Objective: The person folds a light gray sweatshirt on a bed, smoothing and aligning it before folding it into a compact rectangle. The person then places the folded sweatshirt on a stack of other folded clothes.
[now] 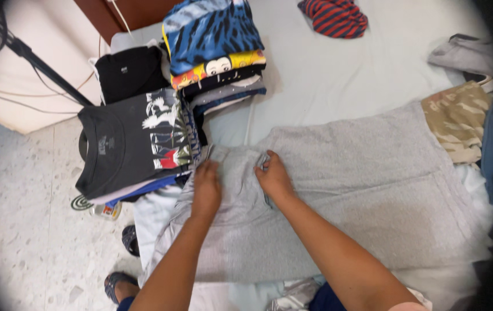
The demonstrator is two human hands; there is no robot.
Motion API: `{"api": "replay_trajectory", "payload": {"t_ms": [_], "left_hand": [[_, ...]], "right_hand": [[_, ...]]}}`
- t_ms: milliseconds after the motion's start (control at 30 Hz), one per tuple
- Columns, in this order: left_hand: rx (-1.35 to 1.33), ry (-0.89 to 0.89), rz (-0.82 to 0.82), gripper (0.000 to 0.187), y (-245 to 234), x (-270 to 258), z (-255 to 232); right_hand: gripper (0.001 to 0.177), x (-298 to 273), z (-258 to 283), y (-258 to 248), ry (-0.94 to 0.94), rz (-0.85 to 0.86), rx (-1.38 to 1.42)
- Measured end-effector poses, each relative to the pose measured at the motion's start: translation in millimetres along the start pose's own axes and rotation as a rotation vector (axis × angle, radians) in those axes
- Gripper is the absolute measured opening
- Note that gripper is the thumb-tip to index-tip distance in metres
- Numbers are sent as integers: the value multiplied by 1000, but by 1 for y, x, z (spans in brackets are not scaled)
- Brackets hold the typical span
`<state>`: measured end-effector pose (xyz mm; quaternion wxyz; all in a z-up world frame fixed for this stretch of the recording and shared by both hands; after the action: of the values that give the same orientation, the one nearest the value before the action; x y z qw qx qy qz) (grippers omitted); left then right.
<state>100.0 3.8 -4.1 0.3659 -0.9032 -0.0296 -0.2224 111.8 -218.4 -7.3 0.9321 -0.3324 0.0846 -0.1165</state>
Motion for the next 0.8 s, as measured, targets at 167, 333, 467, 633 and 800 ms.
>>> {"api": "replay_trajectory", "payload": {"t_ms": [167, 333, 467, 633, 800], "left_hand": [[307, -91, 78, 54, 19, 36, 40], [445, -330, 127, 51, 34, 59, 35], [468, -401, 161, 26, 22, 71, 13], [-29, -354, -42, 19, -22, 44, -31], [-378, -348, -69, 14, -99, -9, -62]], "right_hand": [[60, 20, -4, 4, -3, -76, -93], [45, 33, -33, 19, 154, 52, -103], [35, 50, -57, 39, 75, 75, 16], [35, 53, -63, 37, 114, 118, 363], [23, -4, -31, -14, 51, 317, 586]]}}
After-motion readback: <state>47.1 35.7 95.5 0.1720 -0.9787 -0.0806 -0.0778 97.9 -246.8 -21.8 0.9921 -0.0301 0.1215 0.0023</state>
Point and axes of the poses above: each hand's wrist, its own x-axis towards the middle knuckle, its own y-axis out of the palm, z = x × y, the point moved 3 cm from there along x, towards the middle knuckle, and after that the axes turned 9 degrees about -x, right-handed, at the moved point
